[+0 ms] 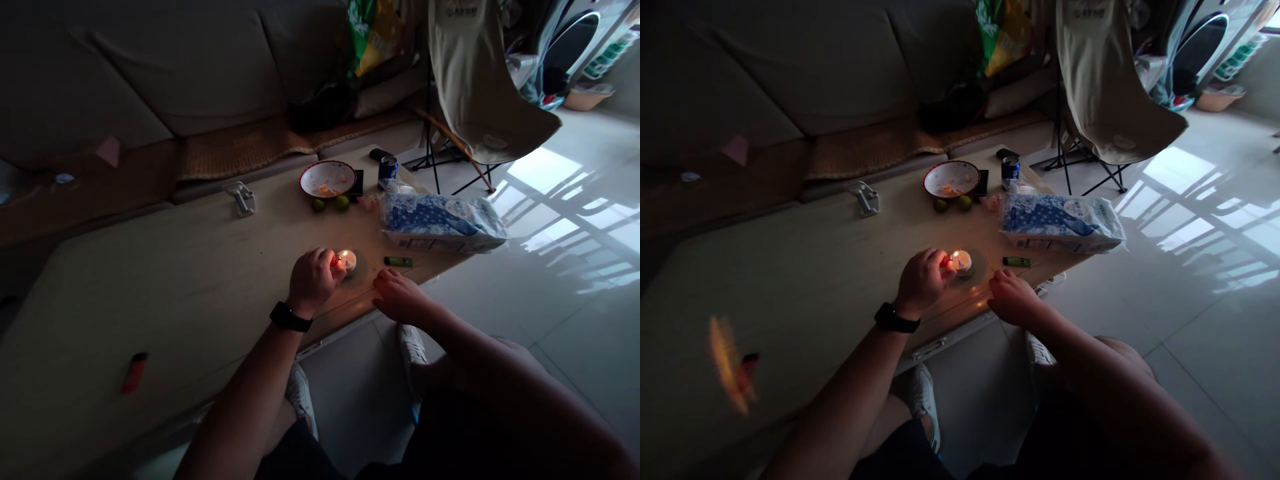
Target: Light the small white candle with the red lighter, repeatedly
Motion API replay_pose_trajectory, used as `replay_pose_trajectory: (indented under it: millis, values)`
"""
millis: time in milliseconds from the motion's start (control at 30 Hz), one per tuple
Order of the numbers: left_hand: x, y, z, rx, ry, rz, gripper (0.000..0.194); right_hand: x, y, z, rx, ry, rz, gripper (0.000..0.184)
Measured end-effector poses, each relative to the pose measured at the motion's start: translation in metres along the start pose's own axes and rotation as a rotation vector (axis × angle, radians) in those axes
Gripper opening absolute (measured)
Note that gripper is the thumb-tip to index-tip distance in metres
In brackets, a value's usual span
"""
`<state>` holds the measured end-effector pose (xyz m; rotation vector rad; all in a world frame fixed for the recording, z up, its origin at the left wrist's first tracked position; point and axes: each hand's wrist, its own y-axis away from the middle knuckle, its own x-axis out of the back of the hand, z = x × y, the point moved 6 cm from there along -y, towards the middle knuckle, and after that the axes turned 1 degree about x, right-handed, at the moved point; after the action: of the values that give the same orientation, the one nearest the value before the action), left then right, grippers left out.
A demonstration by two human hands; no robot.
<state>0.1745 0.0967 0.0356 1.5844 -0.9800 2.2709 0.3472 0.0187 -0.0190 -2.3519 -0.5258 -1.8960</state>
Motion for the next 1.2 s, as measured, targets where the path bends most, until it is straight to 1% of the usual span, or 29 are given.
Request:
replay_pose_trajectory:
  millis: [133, 300, 400, 533, 667, 833, 933, 1200]
  values:
    - [-0.001, 0.000, 0.000, -0.005, -0.024, -0.011, 0.023, 0.000, 0.000, 0.000, 0.005, 0.020, 0.008, 0.023]
    - [-0.003, 0.000, 0.000, 0.000, -0.006, -0.036, 0.017, -0.001, 0.000, 0.000, 0.006, 0.031, 0.008, 0.025]
    - [0.001, 0.001, -0.004, 0.038, 0.066, 0.009, 0.016, -0.002, 0.000, 0.000, 0.015, 0.038, 0.012, 0.024]
    - [0.013, 0.007, -0.023, 0.178, 0.270, 0.132, 0.023, -0.001, 0.000, 0.000, 0.015, 0.031, 0.024, 0.022]
    - [0.023, 0.019, -0.046, 0.271, 0.445, 0.191, 0.025, -0.001, 0.001, 0.000, 0.021, 0.030, 0.023, 0.025]
    - [0.027, 0.034, -0.071, 0.332, 0.436, 0.214, 0.028, -0.001, 0.001, 0.000, 0.029, 0.041, 0.031, 0.025]
    - [0.028, 0.040, -0.080, 0.344, 0.413, 0.207, 0.030, -0.002, 0.000, 0.000, 0.024, 0.041, 0.030, 0.025]
    - [0.031, 0.046, -0.082, 0.324, 0.418, 0.191, 0.029, -0.002, 0.000, 0.000, 0.020, 0.052, 0.032, 0.026]
